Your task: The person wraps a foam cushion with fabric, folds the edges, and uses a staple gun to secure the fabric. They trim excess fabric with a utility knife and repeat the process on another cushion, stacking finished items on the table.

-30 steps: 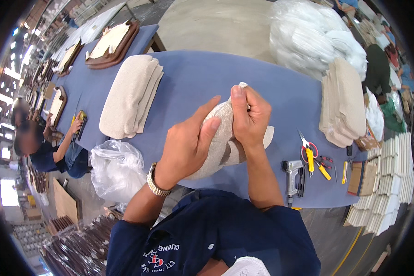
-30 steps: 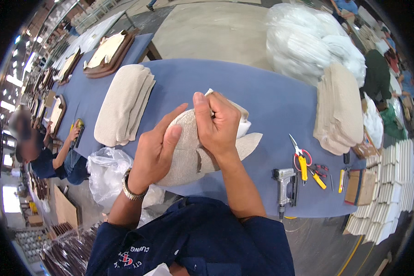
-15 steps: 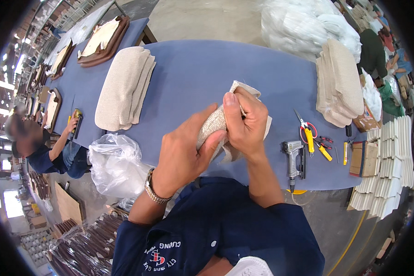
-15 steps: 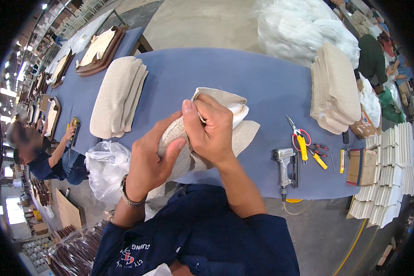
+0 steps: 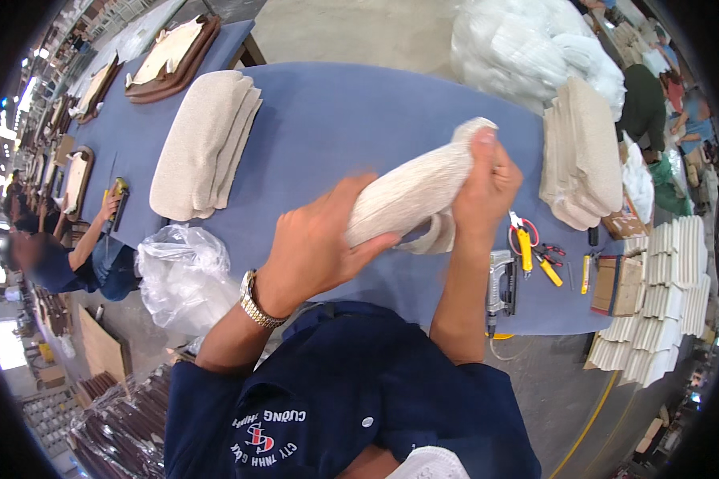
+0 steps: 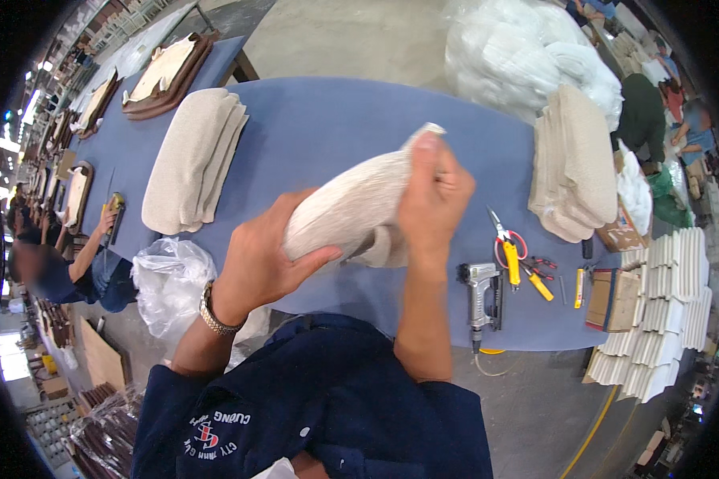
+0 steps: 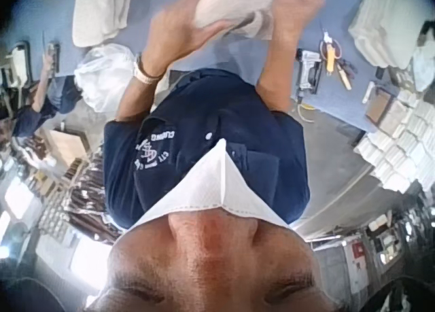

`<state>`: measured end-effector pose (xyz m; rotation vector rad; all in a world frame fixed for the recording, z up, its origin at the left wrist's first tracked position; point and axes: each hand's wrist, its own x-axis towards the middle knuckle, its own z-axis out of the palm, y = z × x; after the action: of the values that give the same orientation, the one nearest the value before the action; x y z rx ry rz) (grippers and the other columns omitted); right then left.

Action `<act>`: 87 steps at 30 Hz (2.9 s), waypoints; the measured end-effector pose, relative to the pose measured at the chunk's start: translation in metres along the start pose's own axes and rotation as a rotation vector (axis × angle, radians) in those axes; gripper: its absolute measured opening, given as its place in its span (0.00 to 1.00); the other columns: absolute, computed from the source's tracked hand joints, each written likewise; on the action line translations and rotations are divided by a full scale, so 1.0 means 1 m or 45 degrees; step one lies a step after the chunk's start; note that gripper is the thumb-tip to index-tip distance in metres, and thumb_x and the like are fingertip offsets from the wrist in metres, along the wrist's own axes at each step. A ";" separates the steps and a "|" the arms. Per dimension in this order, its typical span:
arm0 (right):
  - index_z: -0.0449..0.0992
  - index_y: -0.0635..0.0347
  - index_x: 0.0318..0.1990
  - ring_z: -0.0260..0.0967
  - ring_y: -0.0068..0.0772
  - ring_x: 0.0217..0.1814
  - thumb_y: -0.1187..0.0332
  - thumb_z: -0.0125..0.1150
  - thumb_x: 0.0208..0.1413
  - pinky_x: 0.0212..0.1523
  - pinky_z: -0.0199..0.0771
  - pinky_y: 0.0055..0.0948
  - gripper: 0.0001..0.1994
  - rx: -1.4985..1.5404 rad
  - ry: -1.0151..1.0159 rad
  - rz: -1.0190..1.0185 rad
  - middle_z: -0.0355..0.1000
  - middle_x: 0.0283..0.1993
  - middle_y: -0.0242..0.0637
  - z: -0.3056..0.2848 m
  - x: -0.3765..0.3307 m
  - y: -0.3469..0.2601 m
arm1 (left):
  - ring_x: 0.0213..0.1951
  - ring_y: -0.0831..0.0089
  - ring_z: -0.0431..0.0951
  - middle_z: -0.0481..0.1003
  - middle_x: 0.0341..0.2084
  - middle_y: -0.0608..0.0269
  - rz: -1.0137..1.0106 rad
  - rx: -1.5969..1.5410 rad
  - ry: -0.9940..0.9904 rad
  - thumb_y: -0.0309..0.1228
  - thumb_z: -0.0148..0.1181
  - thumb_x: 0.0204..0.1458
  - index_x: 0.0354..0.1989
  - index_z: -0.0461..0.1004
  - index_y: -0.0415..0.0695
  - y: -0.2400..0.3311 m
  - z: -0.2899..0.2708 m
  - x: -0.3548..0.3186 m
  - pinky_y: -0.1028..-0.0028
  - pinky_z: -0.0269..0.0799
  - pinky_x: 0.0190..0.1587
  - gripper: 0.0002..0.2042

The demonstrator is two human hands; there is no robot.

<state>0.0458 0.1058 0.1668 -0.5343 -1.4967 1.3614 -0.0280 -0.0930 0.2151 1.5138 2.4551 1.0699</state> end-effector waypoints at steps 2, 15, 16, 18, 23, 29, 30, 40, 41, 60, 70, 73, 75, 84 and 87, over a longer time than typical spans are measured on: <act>0.70 0.60 0.25 0.56 0.15 0.26 0.65 0.53 0.72 0.27 0.57 0.25 0.19 0.098 0.176 0.045 0.65 0.24 0.23 -0.024 0.009 0.008 | 0.44 0.52 0.85 0.83 0.45 0.50 -0.014 -0.169 0.010 0.44 0.76 0.51 0.59 0.74 0.41 -0.044 0.024 -0.027 0.65 0.80 0.44 0.31; 0.76 0.69 0.43 0.74 0.26 0.40 0.60 0.54 0.71 0.41 0.75 0.31 0.17 0.098 0.621 0.027 0.74 0.38 0.36 -0.063 -0.038 0.022 | 0.53 0.63 0.83 0.81 0.53 0.52 0.153 -0.868 0.105 0.39 0.80 0.46 0.63 0.74 0.42 -0.051 0.056 -0.003 0.67 0.80 0.53 0.34; 0.76 0.70 0.45 0.73 0.26 0.40 0.61 0.53 0.71 0.41 0.75 0.31 0.17 0.091 0.681 0.087 0.73 0.37 0.34 -0.064 -0.049 0.034 | 0.50 0.61 0.85 0.82 0.51 0.52 0.175 -0.686 0.082 0.41 0.79 0.46 0.60 0.76 0.43 -0.043 0.037 0.000 0.67 0.81 0.50 0.33; 0.75 0.68 0.53 0.72 0.31 0.48 0.63 0.51 0.70 0.46 0.73 0.33 0.16 -0.899 0.266 0.138 0.74 0.48 0.35 -0.130 -0.077 0.077 | 0.44 0.58 0.86 0.83 0.47 0.52 0.192 -0.340 -0.093 0.46 0.75 0.48 0.55 0.78 0.42 -0.026 0.011 0.002 0.66 0.82 0.42 0.29; 0.72 0.57 0.62 0.64 0.36 0.64 0.48 0.46 0.71 0.63 0.61 0.57 0.25 -0.322 0.549 0.576 0.72 0.64 0.36 -0.037 -0.127 0.076 | 0.39 0.59 0.85 0.83 0.40 0.57 0.141 0.100 -0.373 0.48 0.69 0.52 0.49 0.78 0.39 -0.091 0.112 -0.011 0.60 0.79 0.38 0.25; 0.84 0.63 0.48 0.75 0.33 0.48 0.58 0.54 0.70 0.52 0.72 0.35 0.18 -1.036 -0.259 0.428 0.81 0.47 0.40 -0.011 -0.148 0.127 | 0.48 0.61 0.82 0.82 0.42 0.58 -0.017 0.112 -0.388 0.51 0.74 0.44 0.50 0.79 0.40 -0.142 0.105 -0.100 0.59 0.74 0.52 0.31; 0.86 0.64 0.43 0.77 0.32 0.43 0.59 0.55 0.69 0.49 0.73 0.35 0.18 -1.166 -0.271 0.455 0.83 0.41 0.39 -0.009 -0.147 0.133 | 0.51 0.62 0.81 0.82 0.43 0.60 -0.088 0.127 -0.499 0.54 0.77 0.39 0.51 0.79 0.41 -0.158 0.073 -0.109 0.56 0.70 0.59 0.34; 0.84 0.69 0.31 0.74 0.32 0.37 0.57 0.50 0.69 0.43 0.73 0.35 0.24 -0.977 -0.191 0.342 0.80 0.31 0.40 -0.019 -0.116 0.157 | 0.58 0.54 0.77 0.79 0.55 0.59 -0.411 -0.458 0.227 0.42 0.81 0.36 0.59 0.78 0.50 -0.311 0.001 -0.191 0.61 0.72 0.62 0.36; 0.84 0.69 0.33 0.74 0.33 0.37 0.57 0.50 0.69 0.44 0.73 0.36 0.24 -0.978 -0.158 0.296 0.80 0.32 0.40 -0.019 -0.110 0.151 | 0.56 0.54 0.79 0.80 0.53 0.59 -0.385 -0.468 0.239 0.42 0.81 0.35 0.57 0.79 0.50 -0.295 -0.001 -0.175 0.60 0.73 0.60 0.35; 0.69 0.69 0.63 0.75 0.45 0.57 0.44 0.46 0.70 0.59 0.74 0.42 0.32 -0.093 0.375 0.031 0.75 0.57 0.49 -0.028 -0.002 -0.001 | 0.52 0.56 0.83 0.81 0.53 0.52 0.126 -1.084 -0.021 0.42 0.73 0.53 0.69 0.70 0.47 -0.100 0.055 -0.036 0.64 0.77 0.55 0.34; 0.77 0.64 0.52 0.78 0.36 0.43 0.42 0.45 0.72 0.48 0.80 0.34 0.30 -0.005 0.338 -0.072 0.79 0.42 0.41 -0.036 -0.035 0.088 | 0.50 0.47 0.82 0.78 0.53 0.40 0.393 -0.828 0.391 0.47 0.69 0.57 0.69 0.65 0.38 -0.041 0.007 -0.046 0.62 0.78 0.53 0.37; 0.80 0.67 0.45 0.75 0.33 0.36 0.44 0.42 0.73 0.45 0.76 0.31 0.31 0.587 0.035 0.488 0.79 0.35 0.41 -0.005 -0.049 0.038 | 0.49 0.47 0.83 0.78 0.53 0.38 0.258 -0.857 0.300 0.49 0.68 0.58 0.69 0.65 0.35 -0.043 0.007 -0.053 0.62 0.78 0.52 0.38; 0.80 0.67 0.43 0.73 0.29 0.34 0.45 0.41 0.74 0.40 0.72 0.30 0.31 0.074 -0.036 0.184 0.78 0.34 0.39 0.023 -0.051 0.004 | 0.48 0.47 0.84 0.79 0.51 0.37 0.141 -0.881 0.182 0.49 0.67 0.59 0.68 0.65 0.34 -0.039 -0.004 -0.056 0.61 0.78 0.51 0.37; 0.80 0.68 0.45 0.69 0.24 0.37 0.45 0.45 0.73 0.39 0.68 0.26 0.29 -0.467 -0.366 0.063 0.76 0.37 0.37 0.071 -0.044 -0.035 | 0.43 0.42 0.83 0.80 0.44 0.34 0.013 -0.758 0.041 0.37 0.64 0.59 0.64 0.67 0.28 -0.056 -0.048 -0.050 0.58 0.79 0.45 0.30; 0.79 0.68 0.47 0.69 0.25 0.40 0.47 0.43 0.73 0.43 0.68 0.27 0.29 -0.492 -0.437 -0.092 0.76 0.41 0.39 0.086 -0.044 -0.035 | 0.41 0.40 0.82 0.80 0.43 0.35 0.093 -0.714 0.114 0.34 0.65 0.57 0.62 0.68 0.28 -0.067 -0.050 -0.049 0.55 0.79 0.43 0.28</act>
<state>-0.0011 0.0192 0.1940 -0.4950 -2.0619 1.1497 -0.0734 -0.1773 0.1998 1.3917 1.9079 1.6866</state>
